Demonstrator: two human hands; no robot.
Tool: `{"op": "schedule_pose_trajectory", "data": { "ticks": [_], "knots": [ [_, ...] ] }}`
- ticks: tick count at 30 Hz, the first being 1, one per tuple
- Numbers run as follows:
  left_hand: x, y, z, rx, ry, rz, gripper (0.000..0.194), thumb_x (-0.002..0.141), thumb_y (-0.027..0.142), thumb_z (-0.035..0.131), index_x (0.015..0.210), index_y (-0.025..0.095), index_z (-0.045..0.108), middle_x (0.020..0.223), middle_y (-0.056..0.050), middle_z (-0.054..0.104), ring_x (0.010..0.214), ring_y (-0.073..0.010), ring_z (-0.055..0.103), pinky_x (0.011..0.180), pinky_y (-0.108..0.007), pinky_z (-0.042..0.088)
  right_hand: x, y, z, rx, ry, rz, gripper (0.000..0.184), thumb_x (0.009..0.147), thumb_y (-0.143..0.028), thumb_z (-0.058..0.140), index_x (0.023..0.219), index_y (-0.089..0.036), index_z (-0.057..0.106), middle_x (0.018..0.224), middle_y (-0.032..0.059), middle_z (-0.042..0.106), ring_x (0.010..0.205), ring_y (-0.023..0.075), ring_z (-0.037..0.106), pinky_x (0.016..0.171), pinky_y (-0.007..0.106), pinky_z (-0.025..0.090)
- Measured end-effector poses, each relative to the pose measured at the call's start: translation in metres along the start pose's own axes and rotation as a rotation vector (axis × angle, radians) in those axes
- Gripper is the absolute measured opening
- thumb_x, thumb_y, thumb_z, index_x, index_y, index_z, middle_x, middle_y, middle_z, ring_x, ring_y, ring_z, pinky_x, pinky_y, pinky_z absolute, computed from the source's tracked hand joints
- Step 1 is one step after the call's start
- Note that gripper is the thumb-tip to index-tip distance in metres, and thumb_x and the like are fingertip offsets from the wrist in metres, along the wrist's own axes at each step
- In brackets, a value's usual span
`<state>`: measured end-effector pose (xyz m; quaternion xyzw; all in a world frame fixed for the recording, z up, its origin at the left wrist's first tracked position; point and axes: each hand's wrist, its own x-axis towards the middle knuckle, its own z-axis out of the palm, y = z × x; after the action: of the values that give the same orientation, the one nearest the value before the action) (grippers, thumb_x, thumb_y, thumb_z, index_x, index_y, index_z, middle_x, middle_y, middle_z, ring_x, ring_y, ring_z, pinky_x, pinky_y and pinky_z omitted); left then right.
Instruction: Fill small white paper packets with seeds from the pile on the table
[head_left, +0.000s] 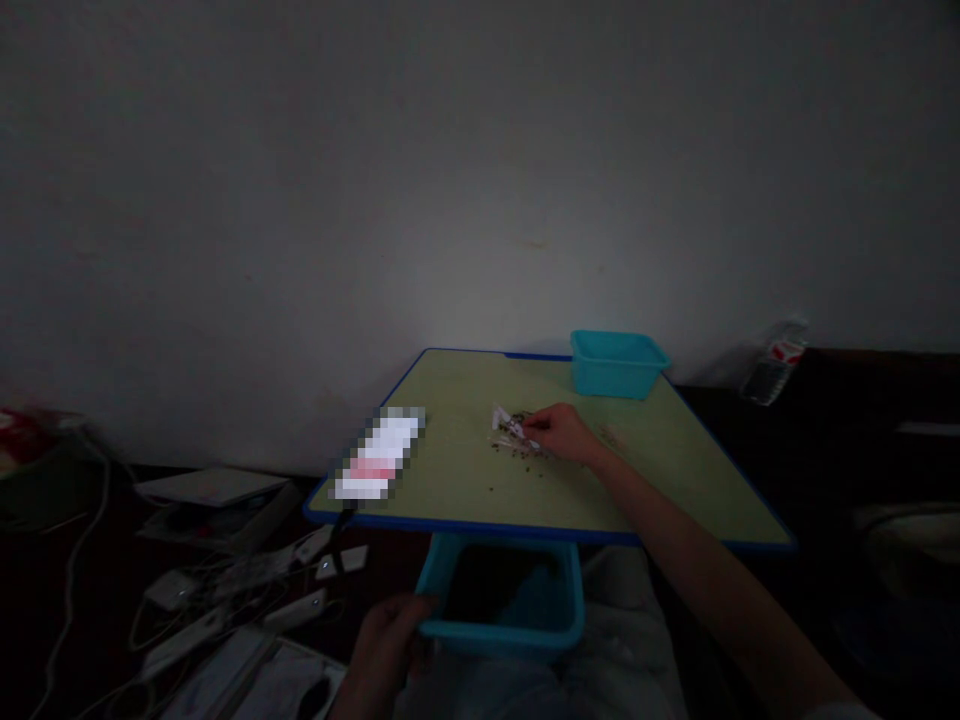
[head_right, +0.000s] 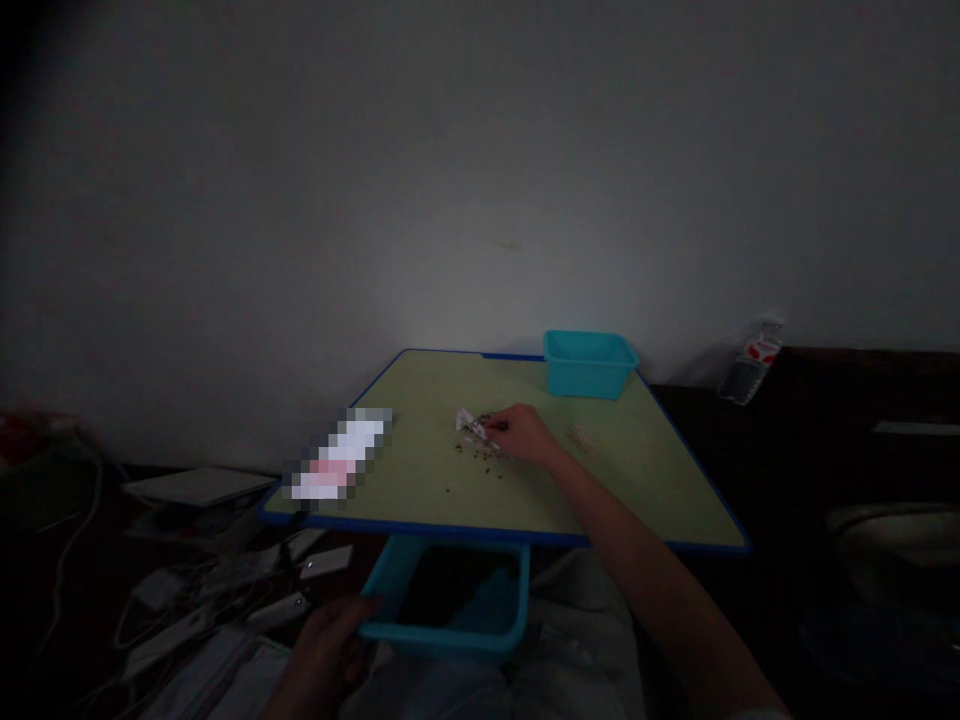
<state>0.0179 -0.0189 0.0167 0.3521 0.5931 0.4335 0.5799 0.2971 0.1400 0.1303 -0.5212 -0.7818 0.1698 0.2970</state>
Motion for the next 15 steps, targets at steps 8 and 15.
{"op": "schedule_pose_trajectory", "data": {
  "ticks": [8,15],
  "knots": [
    [-0.0006,0.0008,0.0009,-0.005,0.011,-0.013,0.038,0.061,0.042,0.064,0.036,0.02,0.045,0.024,0.009,0.035,0.022,-0.0064,0.03,0.03,-0.02,0.02,0.0002,-0.0015,-0.0003,0.008,-0.001,0.006,0.024,0.076,-0.03,0.057,0.087,-0.018,0.074,0.068,0.0018,0.07,0.056,0.0114,0.055,0.055,0.021,0.035],
    [0.0005,-0.0014,-0.0007,0.018,-0.015,0.014,0.039,0.062,0.043,0.064,0.037,0.019,0.047,0.024,0.007,0.038,0.023,-0.0069,0.031,0.031,-0.02,0.019,0.0008,0.002,0.0029,0.023,-0.015,-0.029,0.022,0.075,-0.029,0.058,0.086,-0.018,0.074,0.071,0.0014,0.07,0.06,0.0131,0.058,0.056,0.022,0.037]
  ]
}}
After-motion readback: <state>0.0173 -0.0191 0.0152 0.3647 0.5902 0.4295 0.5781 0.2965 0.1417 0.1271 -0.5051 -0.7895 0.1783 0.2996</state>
